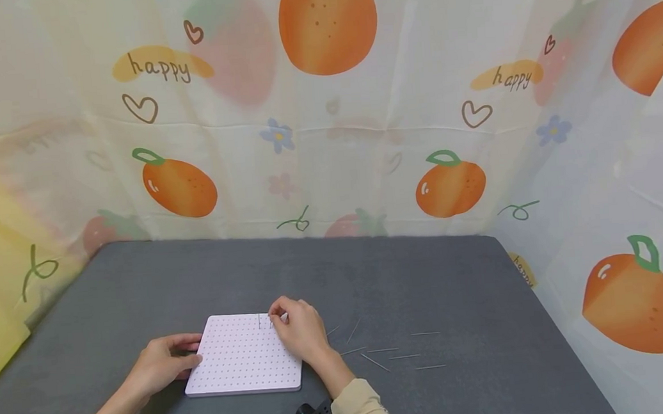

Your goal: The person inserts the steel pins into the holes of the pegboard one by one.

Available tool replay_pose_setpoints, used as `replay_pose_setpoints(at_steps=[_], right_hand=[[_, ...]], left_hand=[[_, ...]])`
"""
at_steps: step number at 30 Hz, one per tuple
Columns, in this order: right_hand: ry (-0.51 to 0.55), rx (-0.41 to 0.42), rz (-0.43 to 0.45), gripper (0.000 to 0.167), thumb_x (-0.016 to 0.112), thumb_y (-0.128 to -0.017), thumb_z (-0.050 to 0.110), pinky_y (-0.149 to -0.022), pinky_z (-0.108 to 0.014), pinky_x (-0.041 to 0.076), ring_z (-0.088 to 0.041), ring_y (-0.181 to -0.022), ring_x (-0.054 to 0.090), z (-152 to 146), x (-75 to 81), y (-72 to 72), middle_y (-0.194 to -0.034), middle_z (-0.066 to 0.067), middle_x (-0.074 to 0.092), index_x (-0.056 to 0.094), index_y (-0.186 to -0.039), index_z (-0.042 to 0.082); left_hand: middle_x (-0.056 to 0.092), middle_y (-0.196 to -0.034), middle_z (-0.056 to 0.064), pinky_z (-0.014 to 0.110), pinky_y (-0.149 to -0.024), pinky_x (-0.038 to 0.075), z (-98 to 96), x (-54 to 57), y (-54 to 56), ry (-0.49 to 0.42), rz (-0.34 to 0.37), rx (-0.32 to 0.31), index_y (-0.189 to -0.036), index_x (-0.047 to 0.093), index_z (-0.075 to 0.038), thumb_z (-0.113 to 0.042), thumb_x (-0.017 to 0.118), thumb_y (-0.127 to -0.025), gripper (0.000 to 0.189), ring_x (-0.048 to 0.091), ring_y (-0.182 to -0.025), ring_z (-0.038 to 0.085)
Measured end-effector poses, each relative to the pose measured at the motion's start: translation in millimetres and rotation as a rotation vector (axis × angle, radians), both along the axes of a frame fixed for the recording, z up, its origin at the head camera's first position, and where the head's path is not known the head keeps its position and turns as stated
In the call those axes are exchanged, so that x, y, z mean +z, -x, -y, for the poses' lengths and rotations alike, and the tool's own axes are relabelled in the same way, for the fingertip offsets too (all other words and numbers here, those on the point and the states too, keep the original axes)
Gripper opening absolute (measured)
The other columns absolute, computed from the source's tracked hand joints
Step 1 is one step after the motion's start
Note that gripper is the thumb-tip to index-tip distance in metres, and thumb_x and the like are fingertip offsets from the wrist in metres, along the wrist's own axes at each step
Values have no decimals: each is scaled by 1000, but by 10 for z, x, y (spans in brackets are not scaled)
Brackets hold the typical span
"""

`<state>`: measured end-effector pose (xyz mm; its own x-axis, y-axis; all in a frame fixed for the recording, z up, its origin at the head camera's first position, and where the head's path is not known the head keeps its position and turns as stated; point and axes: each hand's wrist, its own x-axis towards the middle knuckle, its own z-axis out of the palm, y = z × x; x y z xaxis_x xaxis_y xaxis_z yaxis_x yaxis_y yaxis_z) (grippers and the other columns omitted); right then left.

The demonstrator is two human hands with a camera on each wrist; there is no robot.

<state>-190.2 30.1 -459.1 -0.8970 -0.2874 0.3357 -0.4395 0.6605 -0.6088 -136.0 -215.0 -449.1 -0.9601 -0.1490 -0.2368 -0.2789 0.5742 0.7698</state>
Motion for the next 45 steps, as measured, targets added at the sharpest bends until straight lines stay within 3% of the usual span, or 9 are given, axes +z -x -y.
replay_pose_setpoints(at_steps=[12, 22, 32, 45], right_hand=[[-38, 13, 28, 5, 60, -86, 20, -56, -17, 37, -3, -65, 46, 16, -51, 1, -80, 9, 62, 64, -88, 22], [-108, 153, -25, 16, 60, -85, 18, -67, -18, 43, -7, -77, 53, -158, -24, 39, -87, 5, 64, 67, -98, 15], [-69, 220, 6, 20, 59, -86, 13, -73, -24, 49, -12, -84, 58, -446, 66, 23, -95, 5, 63, 63, -106, 14], [19, 240, 24, 19, 62, -87, 15, -72, -33, 52, -6, -86, 57, -931, 215, 28, -99, 9, 63, 63, -106, 17]], left_hand=[[63, -103, 17, 32, -62, 56, -4, -4, 8, 14, 24, 7, -116, 59, 2, -3, 69, -76, 42, 60, -75, 17], [64, -101, 17, 32, -61, 56, -17, 22, 15, -15, -11, -5, -115, 59, 5, 0, 68, -75, 42, 61, -74, 17], [65, -98, 13, 31, -60, 56, -6, 19, -13, -5, -15, -5, -115, 60, 4, -3, 67, -75, 42, 60, -74, 16], [64, -99, 14, 31, -60, 56, -10, 30, -11, 0, 2, -3, -116, 59, 4, -4, 68, -76, 42, 60, -73, 16]])
